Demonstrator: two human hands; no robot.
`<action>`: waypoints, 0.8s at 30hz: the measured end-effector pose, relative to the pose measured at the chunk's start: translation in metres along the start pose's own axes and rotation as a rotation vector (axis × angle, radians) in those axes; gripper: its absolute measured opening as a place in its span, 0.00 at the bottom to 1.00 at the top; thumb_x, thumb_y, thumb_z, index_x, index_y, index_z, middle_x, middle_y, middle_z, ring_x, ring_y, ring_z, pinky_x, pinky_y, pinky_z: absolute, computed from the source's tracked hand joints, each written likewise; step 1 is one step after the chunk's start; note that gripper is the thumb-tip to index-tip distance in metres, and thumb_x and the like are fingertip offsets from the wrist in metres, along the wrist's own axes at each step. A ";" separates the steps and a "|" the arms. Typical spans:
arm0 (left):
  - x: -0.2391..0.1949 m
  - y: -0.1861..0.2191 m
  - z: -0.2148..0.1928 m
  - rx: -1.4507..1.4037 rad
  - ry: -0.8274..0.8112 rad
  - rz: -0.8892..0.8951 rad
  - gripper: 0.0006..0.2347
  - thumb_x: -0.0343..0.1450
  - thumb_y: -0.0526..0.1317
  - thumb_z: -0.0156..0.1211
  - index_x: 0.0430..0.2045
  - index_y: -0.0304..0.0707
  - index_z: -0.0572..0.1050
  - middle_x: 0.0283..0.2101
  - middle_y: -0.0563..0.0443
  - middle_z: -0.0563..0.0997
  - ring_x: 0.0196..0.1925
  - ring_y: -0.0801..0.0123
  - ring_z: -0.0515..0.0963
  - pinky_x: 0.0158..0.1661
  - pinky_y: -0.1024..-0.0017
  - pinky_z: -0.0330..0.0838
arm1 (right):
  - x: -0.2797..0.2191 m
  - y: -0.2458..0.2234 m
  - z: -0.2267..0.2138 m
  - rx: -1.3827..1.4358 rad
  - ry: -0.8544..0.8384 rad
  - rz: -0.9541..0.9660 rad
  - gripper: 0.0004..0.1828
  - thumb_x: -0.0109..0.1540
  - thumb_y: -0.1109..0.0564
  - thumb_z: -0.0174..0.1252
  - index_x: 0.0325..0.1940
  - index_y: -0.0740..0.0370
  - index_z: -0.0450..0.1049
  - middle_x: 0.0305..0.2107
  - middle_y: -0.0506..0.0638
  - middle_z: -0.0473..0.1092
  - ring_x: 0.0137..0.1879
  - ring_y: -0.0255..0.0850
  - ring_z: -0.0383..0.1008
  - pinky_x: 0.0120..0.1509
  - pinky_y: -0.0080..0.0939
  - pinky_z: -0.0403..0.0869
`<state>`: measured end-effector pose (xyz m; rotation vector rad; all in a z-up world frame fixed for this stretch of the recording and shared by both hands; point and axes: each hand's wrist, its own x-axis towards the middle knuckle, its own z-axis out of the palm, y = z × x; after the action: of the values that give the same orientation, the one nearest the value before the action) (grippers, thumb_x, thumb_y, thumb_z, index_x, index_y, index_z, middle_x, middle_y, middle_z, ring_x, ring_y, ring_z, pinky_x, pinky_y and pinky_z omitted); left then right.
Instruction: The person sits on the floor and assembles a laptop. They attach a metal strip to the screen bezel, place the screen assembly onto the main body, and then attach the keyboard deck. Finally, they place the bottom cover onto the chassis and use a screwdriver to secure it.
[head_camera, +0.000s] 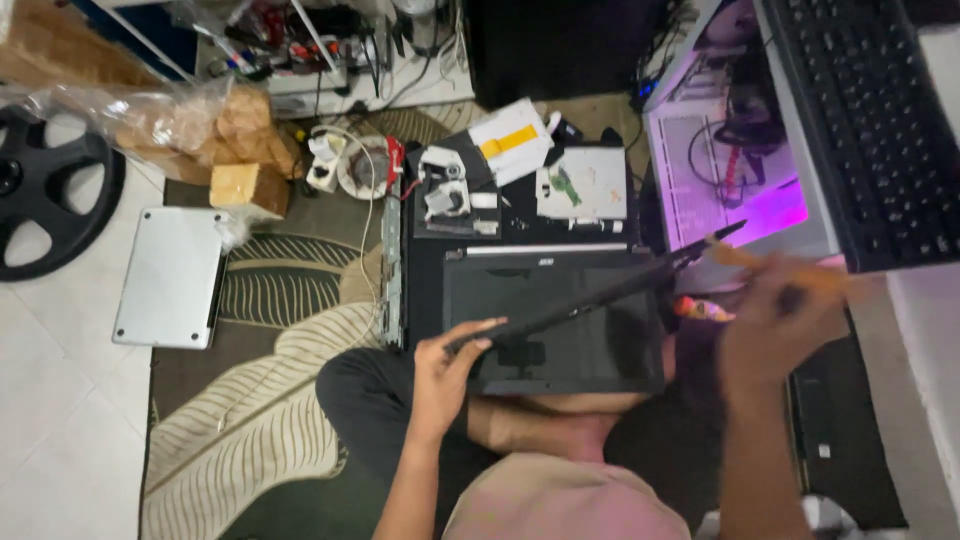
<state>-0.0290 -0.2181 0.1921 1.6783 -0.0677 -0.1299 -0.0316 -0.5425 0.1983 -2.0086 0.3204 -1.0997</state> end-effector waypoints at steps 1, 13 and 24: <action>0.002 0.000 0.000 0.002 -0.004 -0.015 0.09 0.71 0.36 0.59 0.40 0.38 0.86 0.46 0.50 0.88 0.45 0.81 0.83 0.37 0.83 0.73 | 0.004 0.009 -0.009 -0.008 -0.008 0.012 0.08 0.82 0.65 0.50 0.49 0.72 0.67 0.33 0.61 0.71 0.33 0.46 0.73 0.38 0.44 0.74; 0.024 -0.040 0.001 -0.569 0.196 -0.216 0.15 0.74 0.36 0.56 0.55 0.30 0.72 0.50 0.30 0.82 0.52 0.52 0.84 0.45 0.59 0.86 | -0.060 0.034 -0.028 -0.055 -0.350 0.410 0.21 0.82 0.48 0.36 0.44 0.60 0.68 0.40 0.51 0.68 0.46 0.42 0.68 0.53 0.43 0.66; 0.014 -0.054 -0.010 -0.457 0.137 -0.373 0.13 0.74 0.34 0.59 0.51 0.28 0.70 0.43 0.21 0.83 0.31 0.50 0.87 0.32 0.56 0.85 | -0.074 0.077 -0.032 -0.060 -0.717 0.737 0.22 0.68 0.49 0.64 0.54 0.69 0.67 0.50 0.64 0.70 0.52 0.55 0.73 0.51 0.56 0.74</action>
<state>-0.0158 -0.2041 0.1384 1.2238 0.3567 -0.2873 -0.0893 -0.5682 0.1065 -1.9333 0.6334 0.0940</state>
